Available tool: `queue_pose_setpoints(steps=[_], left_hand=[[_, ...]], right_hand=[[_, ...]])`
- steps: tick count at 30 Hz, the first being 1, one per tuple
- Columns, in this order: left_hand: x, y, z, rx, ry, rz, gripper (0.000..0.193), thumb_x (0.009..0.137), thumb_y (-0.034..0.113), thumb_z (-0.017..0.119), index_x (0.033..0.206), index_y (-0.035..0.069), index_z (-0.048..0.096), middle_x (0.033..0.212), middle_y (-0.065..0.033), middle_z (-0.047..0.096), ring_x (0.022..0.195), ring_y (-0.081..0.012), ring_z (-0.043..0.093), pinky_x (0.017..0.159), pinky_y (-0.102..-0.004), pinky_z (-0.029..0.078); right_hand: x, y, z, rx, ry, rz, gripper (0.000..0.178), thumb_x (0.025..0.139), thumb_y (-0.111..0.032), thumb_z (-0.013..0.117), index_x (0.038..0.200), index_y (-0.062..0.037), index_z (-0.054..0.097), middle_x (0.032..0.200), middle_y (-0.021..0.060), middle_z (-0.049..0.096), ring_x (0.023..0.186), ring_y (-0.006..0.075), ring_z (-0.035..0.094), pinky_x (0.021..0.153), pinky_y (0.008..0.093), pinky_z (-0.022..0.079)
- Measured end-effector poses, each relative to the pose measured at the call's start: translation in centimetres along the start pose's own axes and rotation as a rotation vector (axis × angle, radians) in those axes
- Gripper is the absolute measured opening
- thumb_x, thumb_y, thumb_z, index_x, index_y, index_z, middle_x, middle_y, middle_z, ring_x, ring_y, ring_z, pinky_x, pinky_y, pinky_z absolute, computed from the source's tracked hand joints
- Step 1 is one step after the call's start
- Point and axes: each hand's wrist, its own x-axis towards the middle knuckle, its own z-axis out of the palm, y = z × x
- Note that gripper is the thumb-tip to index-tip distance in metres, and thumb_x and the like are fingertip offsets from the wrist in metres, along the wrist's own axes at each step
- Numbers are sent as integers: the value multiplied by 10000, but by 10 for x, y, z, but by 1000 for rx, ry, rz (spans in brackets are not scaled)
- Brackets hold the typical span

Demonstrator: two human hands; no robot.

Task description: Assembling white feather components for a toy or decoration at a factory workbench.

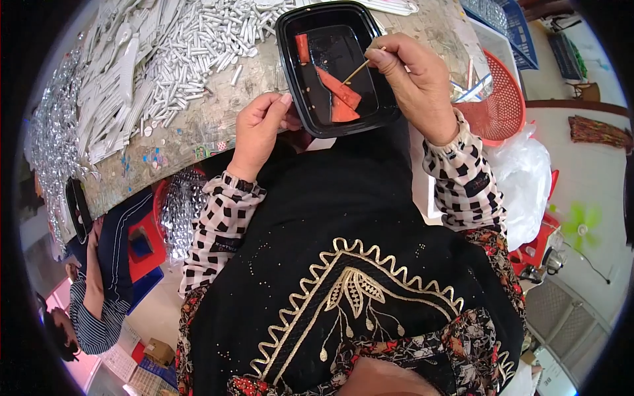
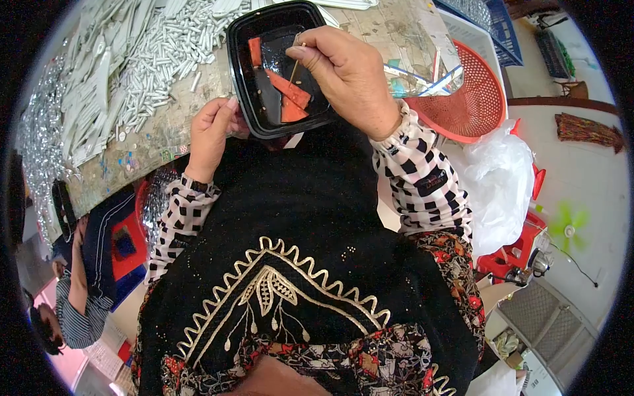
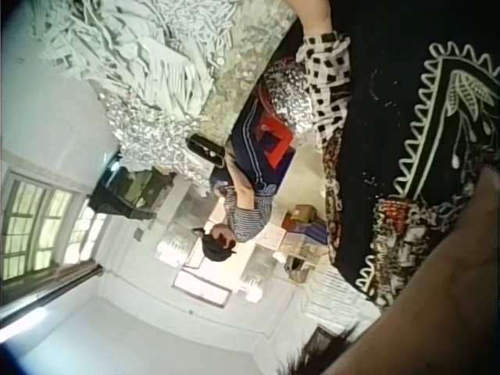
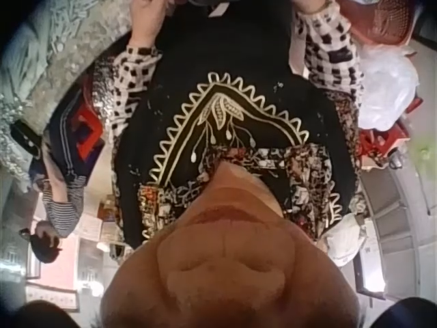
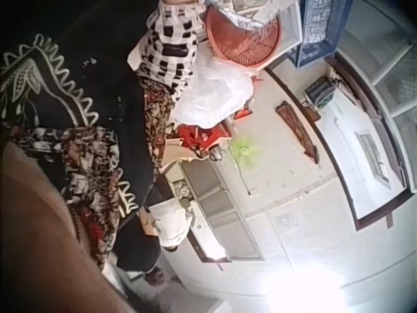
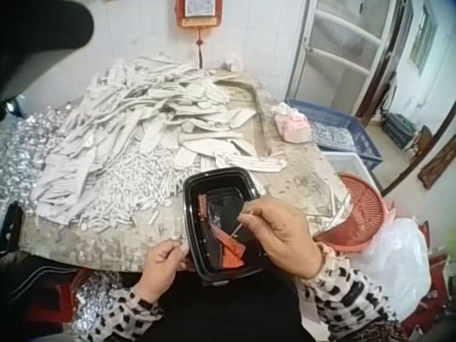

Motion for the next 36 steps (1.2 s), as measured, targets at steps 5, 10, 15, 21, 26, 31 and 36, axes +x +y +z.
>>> queue_pose_setpoints(steps=[5, 10, 15, 21, 26, 31, 36], left_hand=[[-2, 0, 3, -19, 12, 0, 207, 963, 193, 563, 917, -1, 620, 797, -33, 652, 680, -85, 629, 634, -202, 497], [0, 5, 3, 0, 16, 16, 200, 962, 188, 565, 910, 3, 618, 797, -29, 651, 678, -81, 626, 636, -201, 496], [-1, 1, 1, 15, 15, 11, 193, 959, 189, 568, 917, 7, 616, 796, -28, 653, 680, -81, 626, 631, -203, 492], [-3, 5, 1, -2, 13, -10, 189, 960, 182, 561, 921, 5, 615, 798, -29, 653, 686, -83, 627, 629, -203, 489], [-4, 3, 1, -4, 12, -27, 189, 962, 180, 557, 921, 5, 616, 803, -29, 655, 693, -83, 628, 623, -204, 485], [-1, 2, 1, -8, 12, 6, 190, 961, 182, 561, 920, 6, 618, 807, -31, 657, 692, -83, 627, 617, -205, 480], [0, 1, 2, -30, 11, -26, 190, 960, 182, 564, 923, 4, 619, 809, -35, 658, 685, -88, 631, 622, -206, 485]], right_hand=[[-2, 0, 2, -33, -4, -30, 115, 917, -106, 614, 942, 6, 627, 813, 49, 630, 749, 117, 586, 683, 227, 454], [0, 3, 4, -70, -6, -44, 120, 910, -105, 623, 938, 11, 628, 810, 54, 632, 741, 121, 586, 674, 234, 455], [-3, 2, 2, 18, -31, 71, 146, 921, -120, 619, 943, 23, 632, 801, 43, 636, 699, 93, 578, 642, 204, 461], [-12, 5, -4, 377, 184, 413, 175, 955, -171, 581, 1014, -10, 617, 834, 49, 659, 659, 71, 587, 599, 177, 452], [-23, 15, -11, 567, 321, 518, 192, 965, -207, 563, 1013, -23, 589, 846, 71, 671, 618, 75, 578, 566, 179, 436], [-28, 27, -18, 780, 429, 582, 170, 968, -230, 555, 966, -63, 589, 843, 76, 672, 598, 80, 570, 557, 181, 425], [-32, 35, -21, 854, 441, 617, 147, 967, -224, 555, 948, -80, 583, 838, 77, 670, 595, 88, 570, 562, 193, 442]])
